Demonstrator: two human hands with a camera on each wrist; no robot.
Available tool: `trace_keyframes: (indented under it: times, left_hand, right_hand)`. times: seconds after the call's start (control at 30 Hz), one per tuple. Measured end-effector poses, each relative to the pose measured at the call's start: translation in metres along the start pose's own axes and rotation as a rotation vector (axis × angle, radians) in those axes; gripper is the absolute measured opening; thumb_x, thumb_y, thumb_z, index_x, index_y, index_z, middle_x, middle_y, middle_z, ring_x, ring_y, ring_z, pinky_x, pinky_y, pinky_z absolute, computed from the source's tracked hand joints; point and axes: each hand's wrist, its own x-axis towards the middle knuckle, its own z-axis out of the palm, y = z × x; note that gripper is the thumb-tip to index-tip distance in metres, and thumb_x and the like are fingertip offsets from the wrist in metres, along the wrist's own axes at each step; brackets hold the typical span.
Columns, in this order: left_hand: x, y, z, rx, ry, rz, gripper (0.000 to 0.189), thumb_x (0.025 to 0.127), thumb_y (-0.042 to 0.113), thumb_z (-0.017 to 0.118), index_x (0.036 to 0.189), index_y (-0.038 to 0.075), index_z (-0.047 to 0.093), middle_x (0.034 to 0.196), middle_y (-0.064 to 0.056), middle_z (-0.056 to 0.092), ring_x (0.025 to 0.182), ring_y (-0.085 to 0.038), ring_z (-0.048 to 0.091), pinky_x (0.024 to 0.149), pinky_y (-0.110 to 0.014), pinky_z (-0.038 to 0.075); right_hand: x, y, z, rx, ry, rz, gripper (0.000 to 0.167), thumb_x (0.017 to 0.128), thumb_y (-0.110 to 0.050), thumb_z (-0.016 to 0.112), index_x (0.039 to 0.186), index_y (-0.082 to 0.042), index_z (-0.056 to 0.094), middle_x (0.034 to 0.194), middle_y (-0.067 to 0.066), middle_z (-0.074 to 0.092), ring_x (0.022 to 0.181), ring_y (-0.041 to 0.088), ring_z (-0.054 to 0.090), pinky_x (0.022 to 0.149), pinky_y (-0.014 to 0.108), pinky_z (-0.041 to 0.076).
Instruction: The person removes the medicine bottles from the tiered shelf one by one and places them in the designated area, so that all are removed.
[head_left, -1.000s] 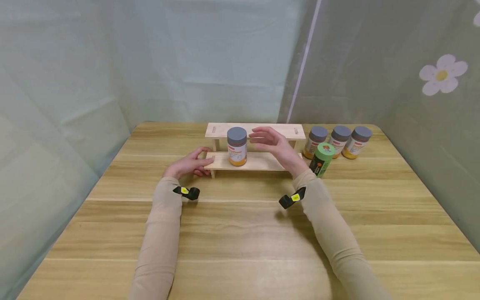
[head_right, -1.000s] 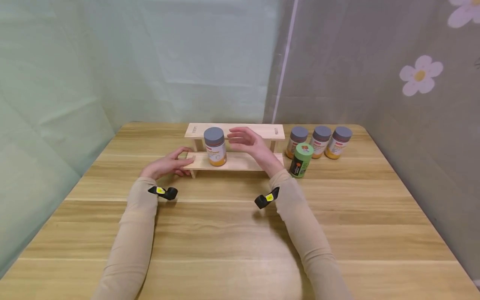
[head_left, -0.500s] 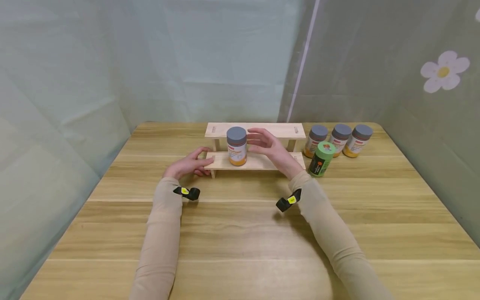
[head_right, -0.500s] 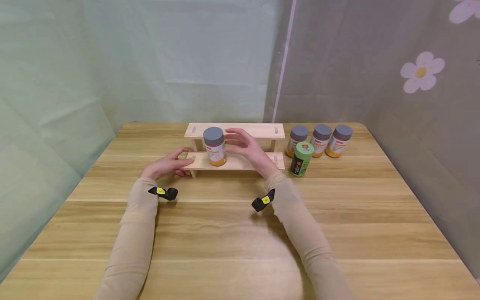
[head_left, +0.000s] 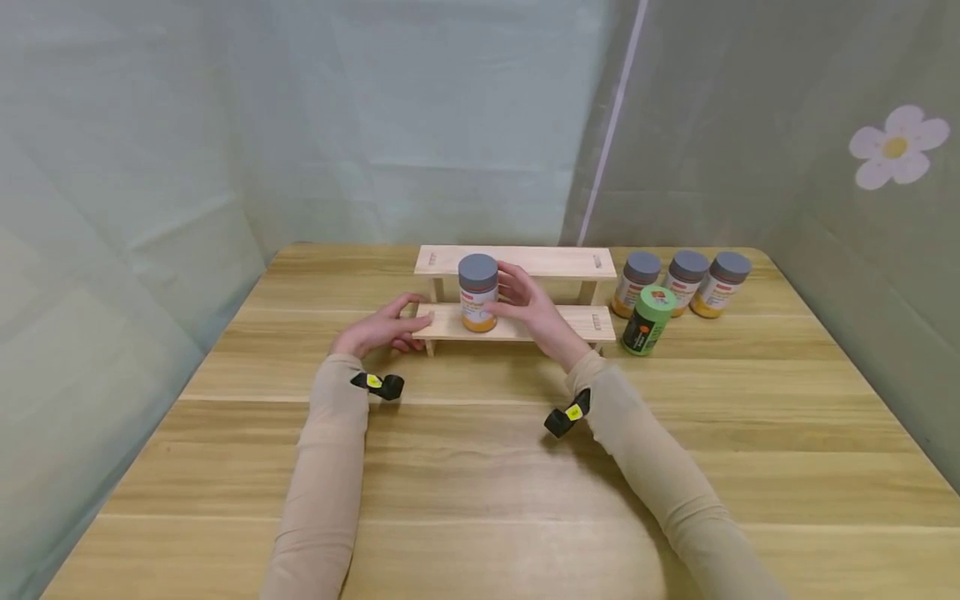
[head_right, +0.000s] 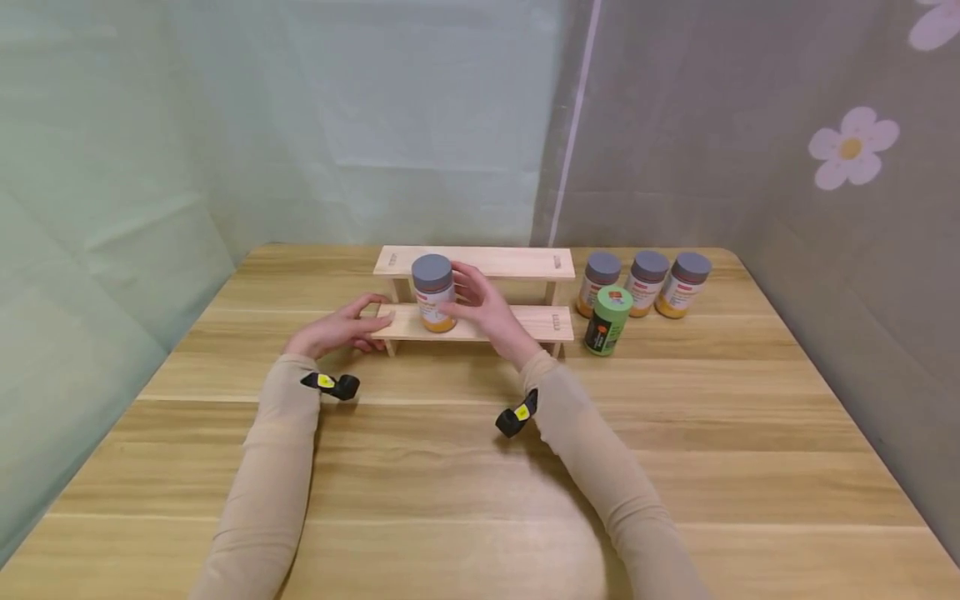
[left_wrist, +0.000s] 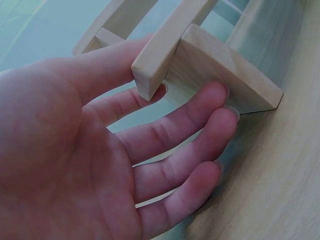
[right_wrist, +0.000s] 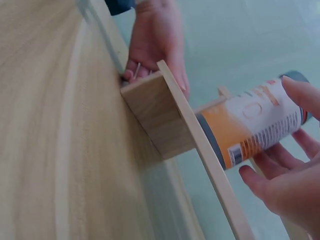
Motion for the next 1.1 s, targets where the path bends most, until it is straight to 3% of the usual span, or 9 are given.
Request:
trace_keyframes:
  times: [0.27, 0.6, 0.8, 1.1]
  left_hand:
    - [0.002, -0.003, 0.004, 0.007, -0.008, 0.003, 0.058, 0.100, 0.037, 0.051, 0.147, 0.014, 0.024, 0.103, -0.014, 0.065, 0.082, -0.015, 0.065, 0.076, -0.028, 0.053]
    - [-0.001, -0.004, 0.000, 0.006, 0.002, 0.007, 0.057, 0.101, 0.036, 0.050, 0.147, 0.014, 0.024, 0.097, -0.012, 0.066, 0.081, -0.016, 0.065, 0.075, -0.027, 0.053]
    - [-0.003, -0.002, -0.001, 0.014, -0.007, 0.004, 0.058, 0.101, 0.037, 0.050, 0.147, 0.013, 0.024, 0.101, -0.013, 0.065, 0.084, -0.017, 0.065, 0.077, -0.029, 0.053]
    - [0.000, 0.000, 0.000, 0.010, -0.008, 0.008, 0.058, 0.101, 0.037, 0.050, 0.147, 0.014, 0.023, 0.100, -0.013, 0.065, 0.083, -0.017, 0.065, 0.078, -0.029, 0.053]
  right_hand:
    - [-0.003, 0.004, 0.013, -0.047, 0.096, 0.004, 0.068, 0.090, -0.003, 0.066, 0.148, -0.014, 0.033, 0.151, 0.016, 0.040, 0.140, 0.033, 0.039, 0.115, 0.047, 0.031]
    - [-0.001, 0.009, 0.033, -0.075, 0.123, -0.005, 0.077, 0.091, -0.006, 0.066, 0.151, -0.013, 0.019, 0.153, 0.014, 0.031, 0.141, 0.033, 0.034, 0.117, 0.048, 0.028]
    - [0.002, 0.011, 0.040, -0.106, 0.189, -0.013, 0.073, 0.091, -0.011, 0.067, 0.149, -0.014, 0.024, 0.150, 0.014, 0.034, 0.138, 0.033, 0.037, 0.114, 0.049, 0.032]
    - [0.002, 0.004, 0.030, -0.149, 0.144, -0.037, 0.066, 0.092, -0.010, 0.065, 0.147, -0.013, 0.029, 0.146, 0.014, 0.041, 0.135, 0.033, 0.042, 0.113, 0.048, 0.034]
